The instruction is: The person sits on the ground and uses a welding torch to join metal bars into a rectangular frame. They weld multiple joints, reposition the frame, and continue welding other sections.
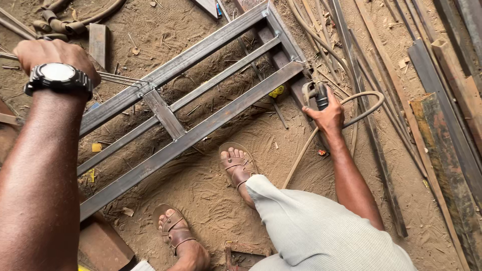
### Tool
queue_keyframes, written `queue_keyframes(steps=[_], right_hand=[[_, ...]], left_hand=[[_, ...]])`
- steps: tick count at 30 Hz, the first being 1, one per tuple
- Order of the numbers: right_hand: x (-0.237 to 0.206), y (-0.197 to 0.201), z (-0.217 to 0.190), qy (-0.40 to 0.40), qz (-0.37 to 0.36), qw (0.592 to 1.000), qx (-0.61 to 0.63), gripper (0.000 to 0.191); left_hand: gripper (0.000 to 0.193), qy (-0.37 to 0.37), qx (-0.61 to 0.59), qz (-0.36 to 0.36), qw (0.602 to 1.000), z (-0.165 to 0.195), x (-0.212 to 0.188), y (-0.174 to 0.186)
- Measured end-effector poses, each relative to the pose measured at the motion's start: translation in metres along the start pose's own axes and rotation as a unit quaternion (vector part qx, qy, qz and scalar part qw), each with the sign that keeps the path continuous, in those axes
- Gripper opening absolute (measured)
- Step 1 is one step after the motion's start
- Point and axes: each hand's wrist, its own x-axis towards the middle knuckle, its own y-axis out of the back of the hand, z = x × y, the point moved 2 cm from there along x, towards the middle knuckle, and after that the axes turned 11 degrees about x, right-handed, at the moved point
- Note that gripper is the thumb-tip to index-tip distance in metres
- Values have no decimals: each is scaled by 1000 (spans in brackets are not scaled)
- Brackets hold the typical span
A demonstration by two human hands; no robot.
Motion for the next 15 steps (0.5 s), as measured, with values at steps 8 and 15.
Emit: queue_keyframes(steps=[8,15], right_hand=[[5,-8,0,-93,-22,995,-18,108],[7,-8,-2,-100,-25,994,-26,110]], left_hand=[[43,15,4,35,999,2,-1,-1],[30,10,-16,1,1000,3,2,2]])
